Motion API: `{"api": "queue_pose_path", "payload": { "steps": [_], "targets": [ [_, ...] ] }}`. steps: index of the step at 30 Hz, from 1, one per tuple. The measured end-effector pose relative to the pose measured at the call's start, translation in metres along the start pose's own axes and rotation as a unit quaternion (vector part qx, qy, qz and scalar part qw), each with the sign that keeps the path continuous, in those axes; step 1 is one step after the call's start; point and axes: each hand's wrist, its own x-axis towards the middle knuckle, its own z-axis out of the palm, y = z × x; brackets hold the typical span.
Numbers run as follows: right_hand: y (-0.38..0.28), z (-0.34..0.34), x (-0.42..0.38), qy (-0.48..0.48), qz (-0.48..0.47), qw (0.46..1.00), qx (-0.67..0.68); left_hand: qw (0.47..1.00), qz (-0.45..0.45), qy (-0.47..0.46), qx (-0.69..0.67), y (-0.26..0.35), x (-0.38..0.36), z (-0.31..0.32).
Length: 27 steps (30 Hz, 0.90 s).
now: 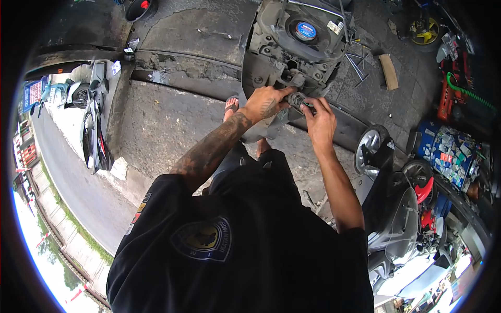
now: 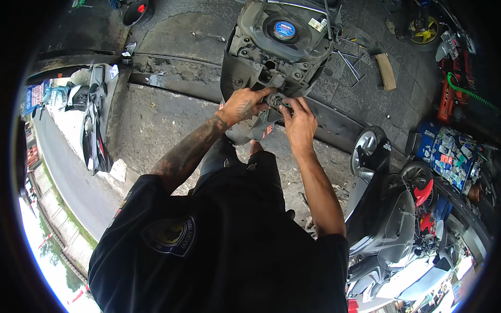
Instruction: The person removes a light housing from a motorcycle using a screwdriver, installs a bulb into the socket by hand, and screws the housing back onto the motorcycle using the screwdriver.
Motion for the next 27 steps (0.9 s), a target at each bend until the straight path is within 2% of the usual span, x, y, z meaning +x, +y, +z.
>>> {"api": "queue_pose_path", "payload": {
  "steps": [18,25,27],
  "targets": [
    [0.000,0.003,0.011,-0.033,-0.022,0.998,-0.046,0.999,-0.023,-0.024,-0.007,0.000,0.003,0.000],
    [0.002,0.002,0.014,-0.054,-0.021,0.998,-0.022,1.000,-0.020,-0.013,-0.006,0.000,0.003,0.001],
    [0.004,-0.001,0.018,-0.061,-0.028,0.998,-0.002,0.999,-0.025,-0.036,0.000,0.000,0.003,-0.001]
  ]
}}
